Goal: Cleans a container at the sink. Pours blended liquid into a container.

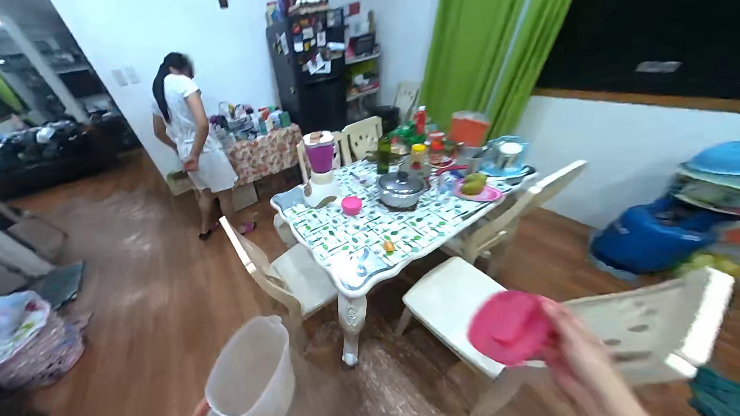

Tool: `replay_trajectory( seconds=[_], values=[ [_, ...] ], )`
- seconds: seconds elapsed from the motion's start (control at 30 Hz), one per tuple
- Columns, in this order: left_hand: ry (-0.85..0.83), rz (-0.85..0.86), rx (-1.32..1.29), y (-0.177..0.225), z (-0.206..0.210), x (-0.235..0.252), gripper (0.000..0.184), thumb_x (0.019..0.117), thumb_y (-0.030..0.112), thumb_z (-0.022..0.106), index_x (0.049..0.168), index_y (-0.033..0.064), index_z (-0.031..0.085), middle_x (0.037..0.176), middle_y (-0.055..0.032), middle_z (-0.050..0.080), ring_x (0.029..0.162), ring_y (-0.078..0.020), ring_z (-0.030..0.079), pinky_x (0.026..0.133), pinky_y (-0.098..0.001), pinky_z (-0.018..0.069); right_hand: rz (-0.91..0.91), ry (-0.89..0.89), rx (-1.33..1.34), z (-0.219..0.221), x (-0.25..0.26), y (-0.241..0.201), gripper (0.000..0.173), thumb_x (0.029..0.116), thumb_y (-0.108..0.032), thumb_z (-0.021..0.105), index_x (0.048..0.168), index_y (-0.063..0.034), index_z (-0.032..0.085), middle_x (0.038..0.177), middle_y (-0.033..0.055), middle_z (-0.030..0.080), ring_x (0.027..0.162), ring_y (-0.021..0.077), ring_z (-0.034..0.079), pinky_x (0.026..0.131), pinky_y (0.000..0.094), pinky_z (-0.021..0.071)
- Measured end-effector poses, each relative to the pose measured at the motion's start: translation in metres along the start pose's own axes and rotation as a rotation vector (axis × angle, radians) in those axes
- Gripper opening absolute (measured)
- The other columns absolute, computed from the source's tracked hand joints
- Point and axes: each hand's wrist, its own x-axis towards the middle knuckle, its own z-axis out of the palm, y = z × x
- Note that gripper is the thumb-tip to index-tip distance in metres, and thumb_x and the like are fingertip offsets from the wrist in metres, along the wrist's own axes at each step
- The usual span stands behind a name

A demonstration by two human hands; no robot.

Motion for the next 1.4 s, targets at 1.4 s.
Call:
replay_trajectory(
  seconds=[1.4],
  values=[
    [-0.064, -0.350, 0.140, -0.333, 0.369, 0.487, 0.032, 0.1038, 0.030, 0.051, 0.108, 0.0068, 0.072, 0.103, -0.0061, 0.074, 0.089, -0.0140, 0.067, 0.076, -0.0340, 0.0558, -0.451, -0.439, -0.427, 0.519, 0.567, 0.063, 0.062, 0.0935, -0.043, 0.072, 0.146, -0.0143, 0.053, 0.140, 0.0097, 0.059, 0.122, 0.0219, 0.061, 0.099, 0.0457, 0.0550]
  ],
)
